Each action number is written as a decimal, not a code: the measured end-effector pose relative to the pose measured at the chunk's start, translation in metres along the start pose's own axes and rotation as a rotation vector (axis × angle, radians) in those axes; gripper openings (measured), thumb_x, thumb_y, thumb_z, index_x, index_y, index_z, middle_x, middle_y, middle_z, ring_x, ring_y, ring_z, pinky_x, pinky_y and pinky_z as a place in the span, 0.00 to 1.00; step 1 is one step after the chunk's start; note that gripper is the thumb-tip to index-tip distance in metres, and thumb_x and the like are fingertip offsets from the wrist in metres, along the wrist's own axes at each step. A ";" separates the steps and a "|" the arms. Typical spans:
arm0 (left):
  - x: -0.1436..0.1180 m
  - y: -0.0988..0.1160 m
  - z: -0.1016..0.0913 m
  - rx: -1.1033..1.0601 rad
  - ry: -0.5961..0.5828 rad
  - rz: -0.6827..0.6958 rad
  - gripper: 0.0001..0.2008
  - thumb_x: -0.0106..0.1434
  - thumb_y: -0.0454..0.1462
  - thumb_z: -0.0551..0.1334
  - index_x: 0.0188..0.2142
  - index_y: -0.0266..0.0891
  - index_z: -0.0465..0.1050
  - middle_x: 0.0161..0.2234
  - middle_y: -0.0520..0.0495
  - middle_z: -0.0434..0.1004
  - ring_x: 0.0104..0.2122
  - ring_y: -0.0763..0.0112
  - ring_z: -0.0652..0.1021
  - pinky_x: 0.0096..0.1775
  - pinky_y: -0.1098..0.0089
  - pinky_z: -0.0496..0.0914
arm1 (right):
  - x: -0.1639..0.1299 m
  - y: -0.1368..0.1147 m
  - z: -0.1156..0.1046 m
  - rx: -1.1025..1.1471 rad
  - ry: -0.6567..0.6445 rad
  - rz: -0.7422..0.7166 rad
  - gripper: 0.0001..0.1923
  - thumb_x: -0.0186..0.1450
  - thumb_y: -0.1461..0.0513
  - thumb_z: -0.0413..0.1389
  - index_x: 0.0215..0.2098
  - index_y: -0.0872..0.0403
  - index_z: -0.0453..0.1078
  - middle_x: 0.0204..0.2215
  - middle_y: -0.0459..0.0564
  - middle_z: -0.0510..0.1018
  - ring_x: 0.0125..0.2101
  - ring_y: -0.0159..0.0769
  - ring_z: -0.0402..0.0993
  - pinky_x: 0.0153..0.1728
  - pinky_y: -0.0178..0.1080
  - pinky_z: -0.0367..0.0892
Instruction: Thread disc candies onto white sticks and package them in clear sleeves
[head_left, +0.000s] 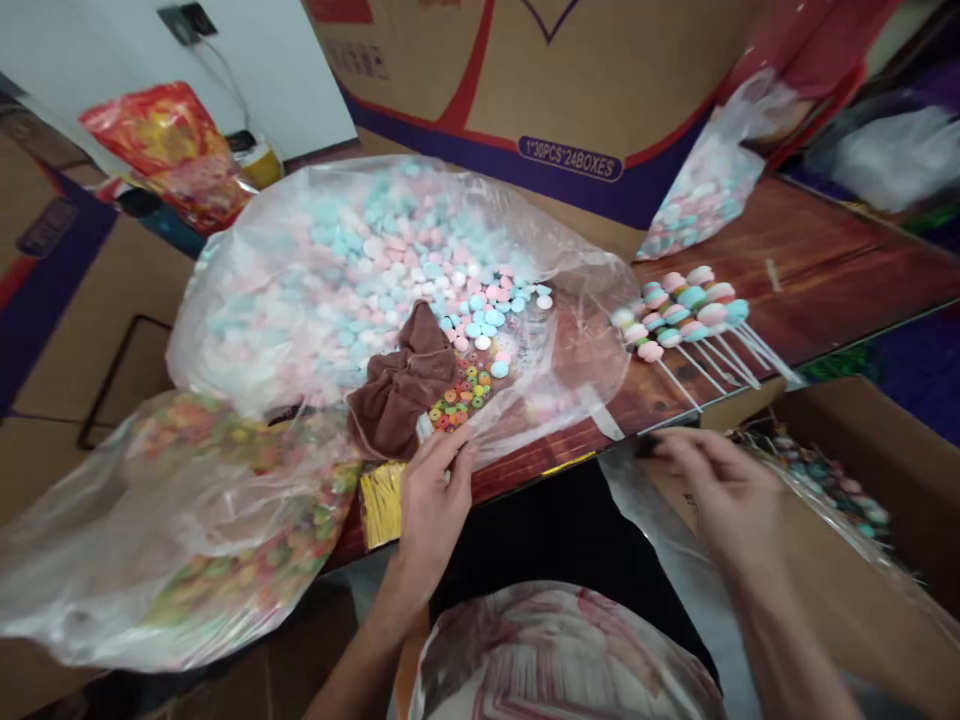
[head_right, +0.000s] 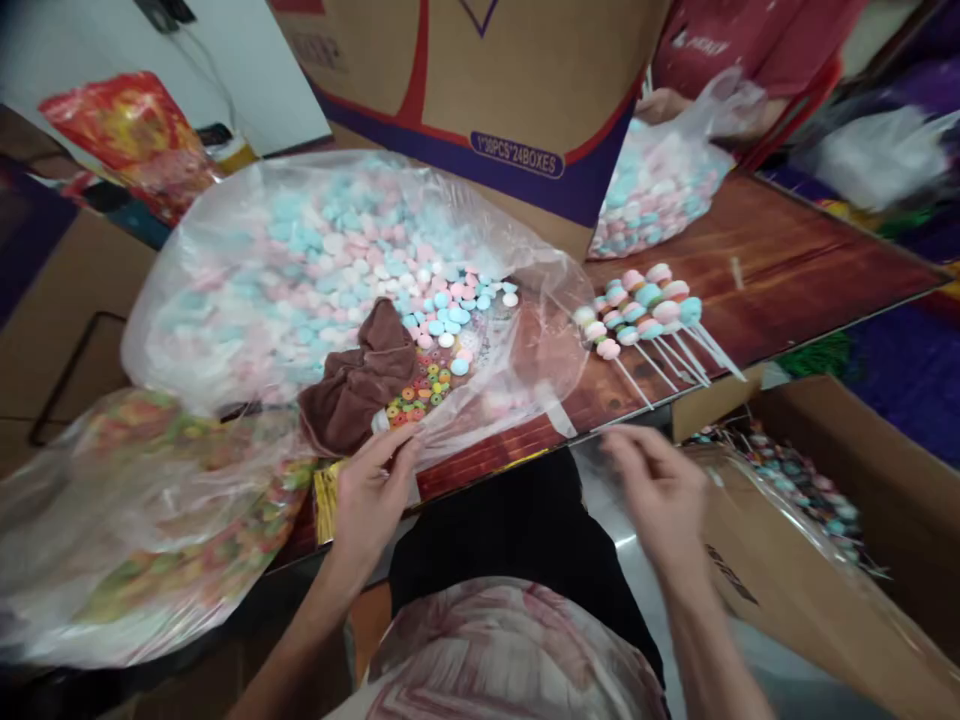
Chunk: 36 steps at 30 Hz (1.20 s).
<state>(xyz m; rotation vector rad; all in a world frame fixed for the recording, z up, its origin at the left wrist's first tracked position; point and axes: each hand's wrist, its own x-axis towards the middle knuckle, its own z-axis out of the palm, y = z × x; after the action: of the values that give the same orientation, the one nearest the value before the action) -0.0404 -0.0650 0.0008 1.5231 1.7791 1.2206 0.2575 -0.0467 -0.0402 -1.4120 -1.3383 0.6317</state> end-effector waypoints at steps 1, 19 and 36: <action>-0.003 -0.004 -0.007 0.048 0.007 0.007 0.10 0.66 0.38 0.62 0.44 0.45 0.82 0.39 0.46 0.81 0.40 0.65 0.79 0.45 0.67 0.71 | -0.007 -0.015 0.024 -0.068 -0.131 -0.109 0.08 0.69 0.56 0.59 0.36 0.49 0.79 0.31 0.50 0.81 0.31 0.40 0.75 0.34 0.46 0.65; 0.075 -0.028 0.008 -0.013 0.104 0.010 0.12 0.67 0.43 0.59 0.39 0.40 0.79 0.30 0.49 0.77 0.31 0.67 0.75 0.36 0.70 0.68 | 0.013 -0.052 0.127 -0.396 -0.310 -0.462 0.17 0.72 0.68 0.49 0.55 0.53 0.71 0.51 0.55 0.79 0.50 0.43 0.72 0.50 0.46 0.61; 0.085 0.035 0.052 0.487 -0.553 0.825 0.21 0.66 0.28 0.53 0.52 0.46 0.76 0.56 0.40 0.74 0.60 0.50 0.66 0.60 0.45 0.55 | 0.032 -0.033 0.115 -0.666 -0.140 -0.252 0.07 0.68 0.66 0.56 0.37 0.52 0.77 0.38 0.54 0.80 0.38 0.43 0.72 0.39 0.44 0.58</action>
<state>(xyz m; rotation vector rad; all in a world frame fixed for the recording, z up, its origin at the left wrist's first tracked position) -0.0009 0.0308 0.0214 2.7144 1.1235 0.5405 0.1499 0.0146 -0.0376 -1.6913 -1.9112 0.1088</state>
